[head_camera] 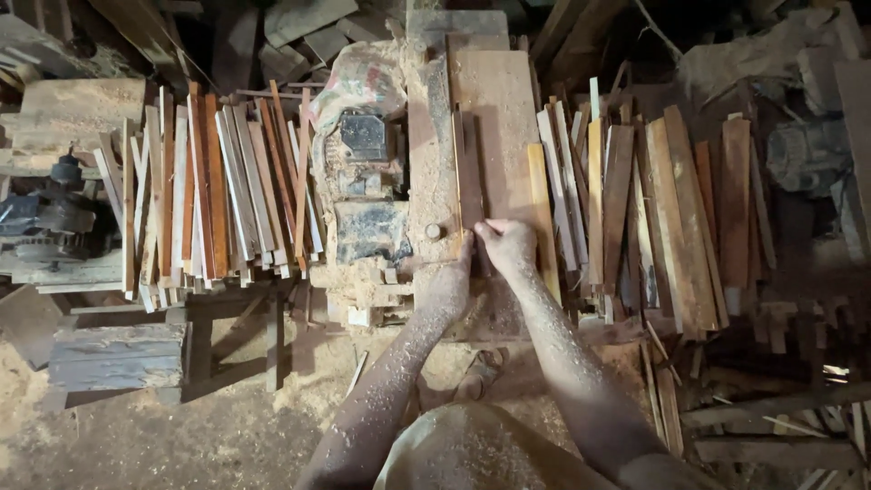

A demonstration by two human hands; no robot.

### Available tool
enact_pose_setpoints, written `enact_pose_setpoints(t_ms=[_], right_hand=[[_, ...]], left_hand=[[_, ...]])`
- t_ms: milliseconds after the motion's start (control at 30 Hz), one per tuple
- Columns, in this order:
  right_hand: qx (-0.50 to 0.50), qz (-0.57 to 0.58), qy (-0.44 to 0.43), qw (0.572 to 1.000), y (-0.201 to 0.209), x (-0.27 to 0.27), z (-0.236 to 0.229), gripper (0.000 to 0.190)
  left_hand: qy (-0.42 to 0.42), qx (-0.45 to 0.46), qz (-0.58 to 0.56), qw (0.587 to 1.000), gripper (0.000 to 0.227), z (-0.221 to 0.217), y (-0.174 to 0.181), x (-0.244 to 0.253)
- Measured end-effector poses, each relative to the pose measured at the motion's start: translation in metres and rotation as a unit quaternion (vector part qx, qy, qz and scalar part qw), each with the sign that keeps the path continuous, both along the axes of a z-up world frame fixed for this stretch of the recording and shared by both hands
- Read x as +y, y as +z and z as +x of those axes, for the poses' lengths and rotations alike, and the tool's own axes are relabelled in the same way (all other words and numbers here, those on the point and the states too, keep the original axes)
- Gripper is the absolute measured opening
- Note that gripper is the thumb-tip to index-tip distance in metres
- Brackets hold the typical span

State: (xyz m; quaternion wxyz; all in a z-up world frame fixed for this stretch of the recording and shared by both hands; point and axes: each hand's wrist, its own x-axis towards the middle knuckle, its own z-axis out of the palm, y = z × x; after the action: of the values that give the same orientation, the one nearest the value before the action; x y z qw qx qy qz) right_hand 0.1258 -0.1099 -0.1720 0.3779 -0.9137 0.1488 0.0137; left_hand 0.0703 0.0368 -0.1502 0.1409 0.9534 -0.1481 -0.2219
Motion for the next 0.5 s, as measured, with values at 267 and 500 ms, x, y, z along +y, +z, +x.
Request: enact_pose_setpoints(t_ms=[267, 500], right_hand=[[0.029, -0.032, -0.022, 0.999, -0.021, 0.000, 0.034, 0.035], [0.023, -0.027, -0.036, 0.999, -0.035, 0.002, 0.061, 0.034]], left_hand=[[0.088, 0.147, -0.114, 0.979, 0.102, 0.024, 0.078, 0.009], [0.082, 0.095, -0.076, 0.989, 0.092, 0.040, 0.096, -0.001]])
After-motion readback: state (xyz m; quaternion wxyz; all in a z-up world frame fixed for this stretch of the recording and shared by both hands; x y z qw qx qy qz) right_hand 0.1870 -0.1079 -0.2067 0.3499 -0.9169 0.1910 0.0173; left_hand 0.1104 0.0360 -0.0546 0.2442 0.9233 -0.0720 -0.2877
